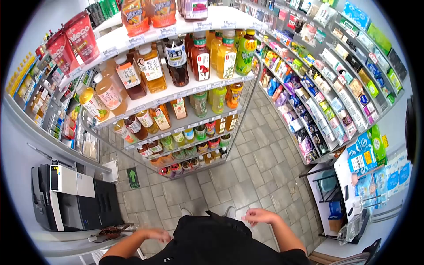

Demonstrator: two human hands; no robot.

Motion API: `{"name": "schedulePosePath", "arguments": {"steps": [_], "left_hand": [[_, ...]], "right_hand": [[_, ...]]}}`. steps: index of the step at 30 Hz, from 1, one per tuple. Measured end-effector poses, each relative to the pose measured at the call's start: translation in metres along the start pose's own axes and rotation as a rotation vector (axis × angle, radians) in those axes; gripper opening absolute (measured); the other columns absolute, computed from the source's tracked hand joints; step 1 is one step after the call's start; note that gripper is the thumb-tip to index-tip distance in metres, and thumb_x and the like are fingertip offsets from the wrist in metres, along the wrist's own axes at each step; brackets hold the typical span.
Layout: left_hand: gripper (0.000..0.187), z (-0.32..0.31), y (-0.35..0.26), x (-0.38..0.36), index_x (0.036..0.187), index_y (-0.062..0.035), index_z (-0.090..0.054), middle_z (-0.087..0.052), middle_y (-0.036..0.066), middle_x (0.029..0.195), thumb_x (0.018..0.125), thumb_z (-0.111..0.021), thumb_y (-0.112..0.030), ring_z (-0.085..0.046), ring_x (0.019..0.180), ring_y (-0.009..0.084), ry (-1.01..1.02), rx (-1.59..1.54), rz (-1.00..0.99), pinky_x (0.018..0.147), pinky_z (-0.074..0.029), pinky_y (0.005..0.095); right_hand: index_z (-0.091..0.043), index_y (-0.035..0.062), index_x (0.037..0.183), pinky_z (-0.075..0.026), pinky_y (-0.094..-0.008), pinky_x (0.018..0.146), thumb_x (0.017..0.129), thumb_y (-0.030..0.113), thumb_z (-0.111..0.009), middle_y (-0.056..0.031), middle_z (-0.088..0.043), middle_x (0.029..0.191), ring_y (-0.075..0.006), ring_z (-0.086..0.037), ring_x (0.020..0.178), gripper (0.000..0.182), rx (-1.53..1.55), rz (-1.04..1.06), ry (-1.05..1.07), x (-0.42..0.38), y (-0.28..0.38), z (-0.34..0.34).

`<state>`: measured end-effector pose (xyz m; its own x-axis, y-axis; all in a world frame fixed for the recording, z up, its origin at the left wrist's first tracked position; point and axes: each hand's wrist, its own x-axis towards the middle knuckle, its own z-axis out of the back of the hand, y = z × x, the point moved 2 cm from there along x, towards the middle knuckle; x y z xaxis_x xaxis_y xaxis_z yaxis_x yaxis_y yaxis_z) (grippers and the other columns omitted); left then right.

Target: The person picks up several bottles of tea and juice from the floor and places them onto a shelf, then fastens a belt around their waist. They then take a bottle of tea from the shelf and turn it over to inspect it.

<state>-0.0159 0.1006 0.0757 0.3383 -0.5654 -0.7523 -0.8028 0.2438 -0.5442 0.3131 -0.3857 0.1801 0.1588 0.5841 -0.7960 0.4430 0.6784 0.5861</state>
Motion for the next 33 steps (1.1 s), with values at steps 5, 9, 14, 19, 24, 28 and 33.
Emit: {"name": "schedulePosePath", "arguments": {"steps": [5,9,14,19,24,28,33], "left_hand": [[0.058,-0.1,-0.041,-0.06,0.139,-0.0032,-0.061,-0.069,0.004,0.128,0.101,-0.063,-0.047,-0.063,0.111,0.0156,0.02,-0.315,0.115,0.1,-0.051,0.0327],[0.058,-0.126,-0.058,-0.066,0.142,-0.0007,-0.057,-0.067,0.004,0.133,0.102,-0.063,-0.042,-0.061,0.118,0.0168,-0.008,-0.473,0.113,0.105,-0.049,0.034],[0.058,-0.127,-0.047,-0.049,0.143,-0.0002,-0.057,-0.066,0.005,0.134,0.101,-0.064,-0.04,-0.061,0.119,0.0169,-0.012,-0.449,0.082,0.106,-0.048,0.0342],[0.058,-0.124,-0.049,-0.038,0.143,0.0003,-0.057,-0.066,0.005,0.134,0.1,-0.065,-0.039,-0.06,0.12,0.0171,-0.013,-0.426,0.057,0.106,-0.048,0.0345],[0.058,-0.128,-0.039,-0.032,0.143,0.0008,-0.057,-0.066,0.006,0.135,0.099,-0.066,-0.037,-0.06,0.12,0.0173,0.001,-0.411,0.036,0.106,-0.047,0.0347],[0.059,-0.131,-0.03,-0.033,0.143,0.0013,-0.057,-0.066,0.006,0.135,0.098,-0.067,-0.036,-0.06,0.121,0.0174,0.019,-0.409,0.033,0.107,-0.047,0.0349],[0.059,-0.139,-0.02,-0.034,0.143,0.0018,-0.057,-0.066,0.007,0.136,0.097,-0.068,-0.034,-0.059,0.122,0.0176,0.036,-0.419,0.026,0.107,-0.046,0.0351]], "right_hand": [[-0.064,0.009,0.101,-0.056,-0.0285,0.076,0.103,0.044,-0.063,0.0003,-0.064,0.088,-0.0091,-0.063,0.083,0.035,-0.298,-0.105,0.335,-0.034,0.016,-0.03],[-0.065,0.0067,0.101,-0.052,-0.0302,0.075,0.106,0.038,-0.054,0.0004,-0.064,0.087,-0.0084,-0.059,0.083,0.033,-0.521,-0.041,0.314,-0.042,0.024,-0.037],[-0.068,0.0042,0.103,-0.053,-0.0468,0.078,0.102,0.036,-0.052,-0.0192,-0.072,0.09,-0.0359,-0.07,0.087,0.036,-0.924,0.169,0.214,-0.057,0.043,-0.047],[-0.068,0.0039,0.103,-0.052,-0.0481,0.081,0.098,0.03,-0.055,-0.0212,-0.071,0.094,-0.0411,-0.069,0.092,0.029,-0.975,0.276,0.202,-0.045,0.039,-0.052],[-0.068,0.0021,0.115,-0.053,-0.0451,0.091,0.09,0.036,-0.067,-0.0224,-0.073,0.11,-0.0393,-0.069,0.106,0.042,-0.976,0.219,0.209,-0.048,0.049,-0.066],[-0.068,0.0022,0.112,-0.053,-0.0462,0.088,0.09,0.031,-0.065,-0.0227,-0.072,0.104,-0.041,-0.069,0.102,0.037,-0.796,0.428,0.098,-0.065,0.067,-0.082],[-0.069,0.0034,0.109,-0.054,-0.0468,0.083,0.088,0.029,-0.067,-0.0215,-0.073,0.096,-0.0406,-0.071,0.097,0.033,-1.014,0.251,0.155,-0.053,0.038,-0.074]]}}
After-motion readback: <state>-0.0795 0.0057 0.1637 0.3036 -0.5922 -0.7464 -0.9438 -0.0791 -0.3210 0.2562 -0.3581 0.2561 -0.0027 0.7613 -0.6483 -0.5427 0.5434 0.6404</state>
